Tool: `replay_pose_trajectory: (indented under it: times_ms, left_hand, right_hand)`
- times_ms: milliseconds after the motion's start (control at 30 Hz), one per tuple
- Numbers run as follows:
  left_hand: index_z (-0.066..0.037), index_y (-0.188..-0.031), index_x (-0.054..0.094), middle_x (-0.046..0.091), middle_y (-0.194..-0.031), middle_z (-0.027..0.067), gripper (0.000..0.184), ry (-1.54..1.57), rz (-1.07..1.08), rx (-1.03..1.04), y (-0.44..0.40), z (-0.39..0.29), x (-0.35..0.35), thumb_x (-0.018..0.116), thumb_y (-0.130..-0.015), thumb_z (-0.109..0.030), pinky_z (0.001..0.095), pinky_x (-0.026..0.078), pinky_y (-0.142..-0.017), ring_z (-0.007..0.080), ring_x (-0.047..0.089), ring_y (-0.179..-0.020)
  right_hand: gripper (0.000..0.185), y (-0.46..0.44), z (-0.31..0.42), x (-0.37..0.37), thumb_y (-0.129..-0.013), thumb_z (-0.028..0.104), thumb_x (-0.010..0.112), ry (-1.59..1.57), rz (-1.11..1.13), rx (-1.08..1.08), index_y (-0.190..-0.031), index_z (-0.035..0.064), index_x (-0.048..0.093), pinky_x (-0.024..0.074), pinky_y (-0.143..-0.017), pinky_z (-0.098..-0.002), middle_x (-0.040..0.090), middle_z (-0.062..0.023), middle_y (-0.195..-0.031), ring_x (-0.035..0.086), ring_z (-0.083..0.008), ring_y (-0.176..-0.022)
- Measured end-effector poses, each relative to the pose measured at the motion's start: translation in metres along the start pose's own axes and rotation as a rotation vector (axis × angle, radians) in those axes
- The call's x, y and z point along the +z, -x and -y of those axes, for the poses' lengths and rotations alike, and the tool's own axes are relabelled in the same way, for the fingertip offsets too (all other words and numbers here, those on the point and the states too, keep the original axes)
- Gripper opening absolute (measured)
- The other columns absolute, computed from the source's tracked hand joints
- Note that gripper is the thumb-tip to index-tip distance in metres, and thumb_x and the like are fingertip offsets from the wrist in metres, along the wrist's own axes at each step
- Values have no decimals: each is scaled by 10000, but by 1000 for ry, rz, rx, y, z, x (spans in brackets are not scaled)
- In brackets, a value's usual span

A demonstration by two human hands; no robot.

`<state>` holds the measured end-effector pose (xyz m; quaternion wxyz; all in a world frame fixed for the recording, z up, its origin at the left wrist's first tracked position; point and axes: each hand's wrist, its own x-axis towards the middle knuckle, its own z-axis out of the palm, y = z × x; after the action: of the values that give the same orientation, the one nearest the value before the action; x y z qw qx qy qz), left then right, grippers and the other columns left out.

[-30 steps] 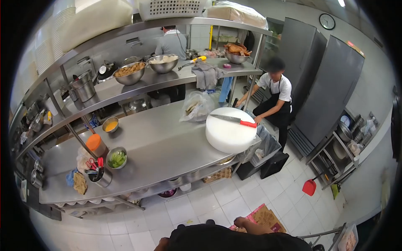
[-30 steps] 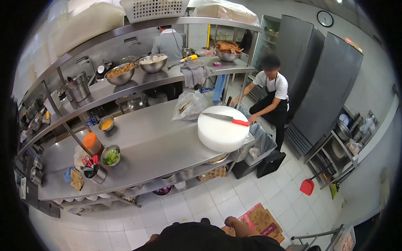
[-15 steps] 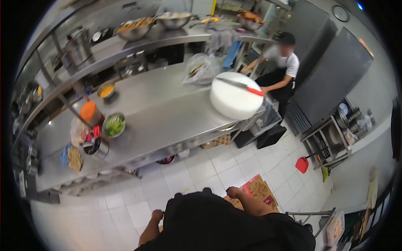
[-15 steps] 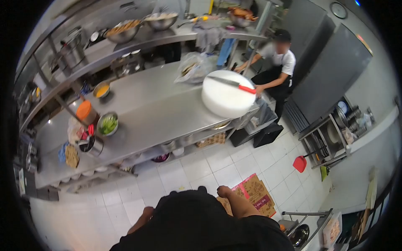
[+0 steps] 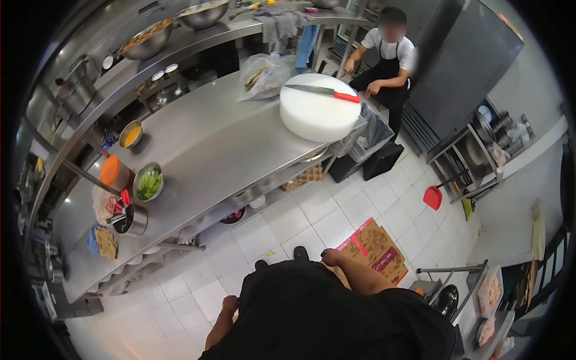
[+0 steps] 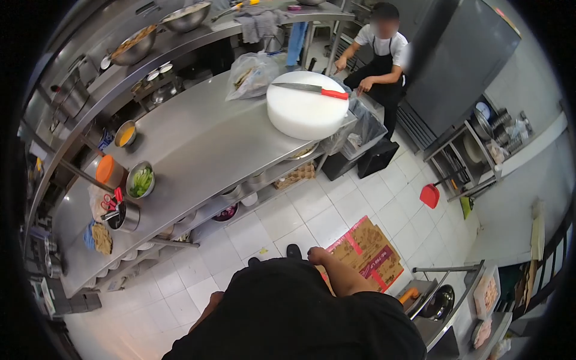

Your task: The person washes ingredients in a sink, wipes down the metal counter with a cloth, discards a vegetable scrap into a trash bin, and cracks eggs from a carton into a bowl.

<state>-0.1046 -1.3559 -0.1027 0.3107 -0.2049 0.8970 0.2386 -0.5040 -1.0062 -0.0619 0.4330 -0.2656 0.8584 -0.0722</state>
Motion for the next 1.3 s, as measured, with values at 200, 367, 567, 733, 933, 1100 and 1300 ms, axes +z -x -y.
replay_pose_trajectory:
  times_ms: [200,367,567,733,933,1100,1300]
  left_hand:
    - [-53,-959,718,691,-959,148,247,-1,22,-15,-20,-8,-27,560,-872,-223,452,531,-821,343,649,-986]
    - [-39,-1055,705,697,-1052,152,317,447,-65,-222,-35,-39,-48,637,-832,-254,428,523,-856,330,657,-999]
    - [-62,-1144,687,678,-1144,179,448,480,-68,-295,-51,-74,-57,678,-790,-336,395,509,-935,315,651,-1066]
    - [-81,-1175,674,647,-1223,163,477,411,-97,-374,-50,-100,-60,666,-790,-363,397,462,-1017,327,595,-1169]
    - [-77,-1209,647,646,-1221,159,469,490,-165,-448,-21,-136,-58,638,-822,-341,391,467,-1008,313,597,-1165]
    - [-74,-1206,646,675,-1171,137,475,603,-227,-515,23,-155,-33,649,-823,-354,379,493,-975,305,642,-1089]
    - [-92,-1218,646,649,-1224,145,505,658,-269,-582,44,-120,32,656,-812,-394,388,466,-1020,298,605,-1160]
  right_hand:
    - [394,8,-1,-7,-804,251,554,-114,5,54,-1139,94,692,491,-966,-406,669,-177,-1159,628,-327,-1103]
    - [383,2,-47,15,-808,260,556,-122,47,102,-1107,67,696,501,-933,-418,681,-195,-1107,644,-341,-1056]
    - [345,7,-104,37,-840,238,506,-10,56,25,-1026,36,715,543,-802,-434,690,-216,-1040,690,-334,-891]
    - [333,16,-125,30,-865,180,451,-138,48,94,-1008,27,710,569,-631,-420,703,-186,-909,701,-282,-690]
    - [311,-15,-144,27,-852,165,469,-50,175,48,-984,-1,695,567,-592,-409,704,-191,-891,693,-290,-653]
    - [320,-41,-121,-4,-837,194,463,138,200,-41,-931,16,712,557,-724,-439,701,-209,-892,695,-328,-736]
    - [332,-55,-72,-26,-818,218,517,58,56,-137,-1052,96,719,506,-927,-418,669,-178,-1138,628,-341,-1074]
